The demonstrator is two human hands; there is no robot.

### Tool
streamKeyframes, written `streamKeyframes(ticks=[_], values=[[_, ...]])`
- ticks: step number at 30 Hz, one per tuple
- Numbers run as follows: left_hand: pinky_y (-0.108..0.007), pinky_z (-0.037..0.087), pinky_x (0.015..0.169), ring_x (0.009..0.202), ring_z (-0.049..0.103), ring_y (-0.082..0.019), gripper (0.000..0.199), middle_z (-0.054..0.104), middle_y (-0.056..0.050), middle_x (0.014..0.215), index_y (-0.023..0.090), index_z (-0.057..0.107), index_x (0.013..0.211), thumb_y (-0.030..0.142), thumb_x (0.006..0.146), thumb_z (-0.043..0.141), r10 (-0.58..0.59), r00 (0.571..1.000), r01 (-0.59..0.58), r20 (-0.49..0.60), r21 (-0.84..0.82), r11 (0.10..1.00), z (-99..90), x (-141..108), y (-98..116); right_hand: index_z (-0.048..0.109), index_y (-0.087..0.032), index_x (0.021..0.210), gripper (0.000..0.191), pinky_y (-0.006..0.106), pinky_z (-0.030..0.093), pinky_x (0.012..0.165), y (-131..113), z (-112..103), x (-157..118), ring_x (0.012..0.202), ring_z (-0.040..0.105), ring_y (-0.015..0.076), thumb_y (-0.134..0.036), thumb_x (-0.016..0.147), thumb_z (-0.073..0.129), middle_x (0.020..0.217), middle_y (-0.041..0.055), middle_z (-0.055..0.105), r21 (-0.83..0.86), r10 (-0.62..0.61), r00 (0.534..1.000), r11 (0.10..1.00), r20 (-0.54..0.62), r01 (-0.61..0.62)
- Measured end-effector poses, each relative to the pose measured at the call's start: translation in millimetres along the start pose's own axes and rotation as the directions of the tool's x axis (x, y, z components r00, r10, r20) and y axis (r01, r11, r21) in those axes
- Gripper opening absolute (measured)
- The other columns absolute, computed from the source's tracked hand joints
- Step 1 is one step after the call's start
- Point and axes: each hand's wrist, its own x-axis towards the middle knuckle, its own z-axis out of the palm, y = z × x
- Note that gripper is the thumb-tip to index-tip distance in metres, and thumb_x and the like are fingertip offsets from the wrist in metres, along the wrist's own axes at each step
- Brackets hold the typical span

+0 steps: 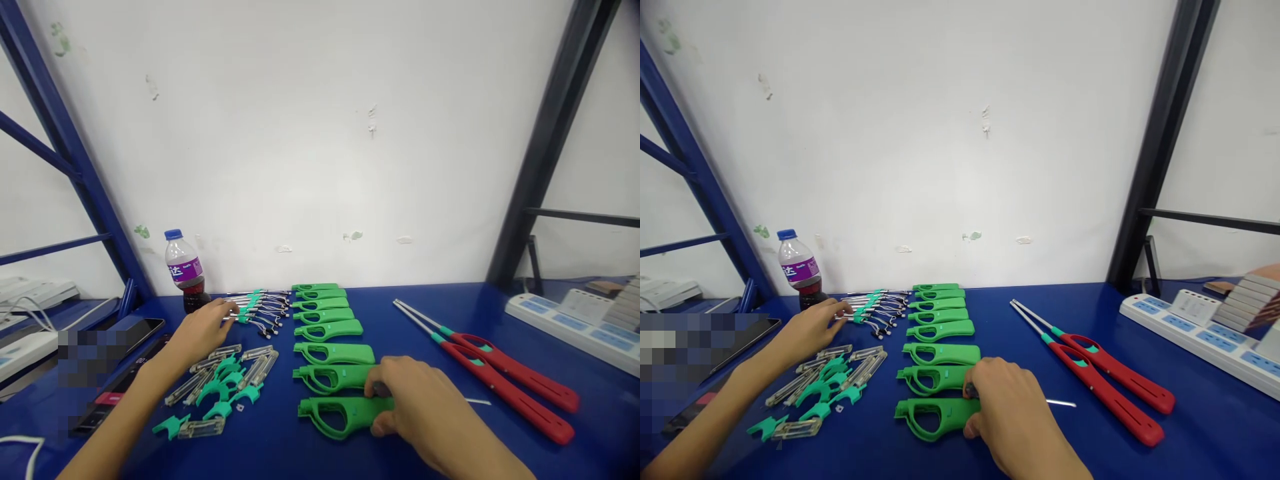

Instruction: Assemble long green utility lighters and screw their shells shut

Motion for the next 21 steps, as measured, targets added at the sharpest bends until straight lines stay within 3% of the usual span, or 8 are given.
streamKeyframes(ticks=[7, 11, 13, 17, 21], values=[[-0.05, 0.063, 0.098, 0.118, 0.071, -0.028, 0.036, 0.068, -0.011, 0.139, 0.019, 0.067, 0.137, 0.038, 0.106, 0.072, 0.11, 0.991, -0.111, 0.072, 0.003, 0.994, 27.2, 20.4, -22.2, 0.083, -0.032, 0.113, 0.032, 0.037, 0.051, 0.088, 11.2, 2.1, -0.3, 0.113, 0.077, 0.0321, -0.023, 0.083, 0.09, 0.12, 0.001, 0.083, 0.002, -0.033, 0.999, 0.999, -0.039, 0.033], [-0.05, 0.063, 0.098, 0.117, 0.071, -0.028, 0.036, 0.068, -0.011, 0.139, 0.02, 0.067, 0.137, 0.039, 0.106, 0.072, 0.123, 0.989, -0.125, 0.084, 0.008, 0.992, 33.4, 19.3, -25.3, 0.08, -0.032, 0.118, 0.023, 0.04, 0.051, 0.09, 43.0, -2.5, 1.1, 0.114, 0.077, 0.0319, -0.033, 0.095, 0.079, 0.122, 0.0031, 0.083, 0.015, 0.072, 0.992, 0.997, -0.1, -0.071], [-0.05, 0.063, 0.098, 0.117, 0.071, -0.028, 0.036, 0.068, -0.011, 0.139, 0.02, 0.067, 0.137, 0.039, 0.107, 0.071, 0.122, 0.989, -0.123, 0.085, 0.013, 0.992, 34.9, 18.2, -24.9, 0.081, -0.03, 0.111, 0.018, 0.042, 0.051, 0.084, 62.3, -2.7, 5.3, 0.109, 0.078, 0.0346, -0.04, 0.098, 0.074, 0.112, 0.0055, 0.085, 0.017, 0.144, 0.983, 0.99, -0.115, -0.143], [-0.049, 0.063, 0.098, 0.116, 0.071, -0.028, 0.036, 0.068, -0.011, 0.139, 0.02, 0.067, 0.137, 0.038, 0.107, 0.071, 0.114, 0.99, -0.116, 0.081, 0.02, 0.993, 36.6, 16.2, -23.6, 0.081, -0.024, 0.102, 0.018, 0.044, 0.053, 0.079, 94.3, 4.7, 22.2, 0.107, 0.079, 0.0403, -0.039, 0.094, 0.075, 0.11, 0.0126, 0.085, 0.021, 0.245, 0.958, 0.969, -0.149, -0.244], [-0.049, 0.063, 0.097, 0.116, 0.071, -0.028, 0.035, 0.068, -0.011, 0.139, 0.02, 0.067, 0.136, 0.038, 0.107, 0.071, 0.116, 0.99, -0.117, 0.08, 0.008, 0.993, 36.7, 14.5, -23.5, 0.079, -0.021, 0.12, 0.033, 0.044, 0.055, 0.085, 108.0, 11.9, 35.9, 0.111, 0.079, 0.0396, -0.043, 0.101, 0.063, 0.118, 0.0168, 0.082, 0.04, 0.214, 0.956, 0.977, -0.2, -0.211]])
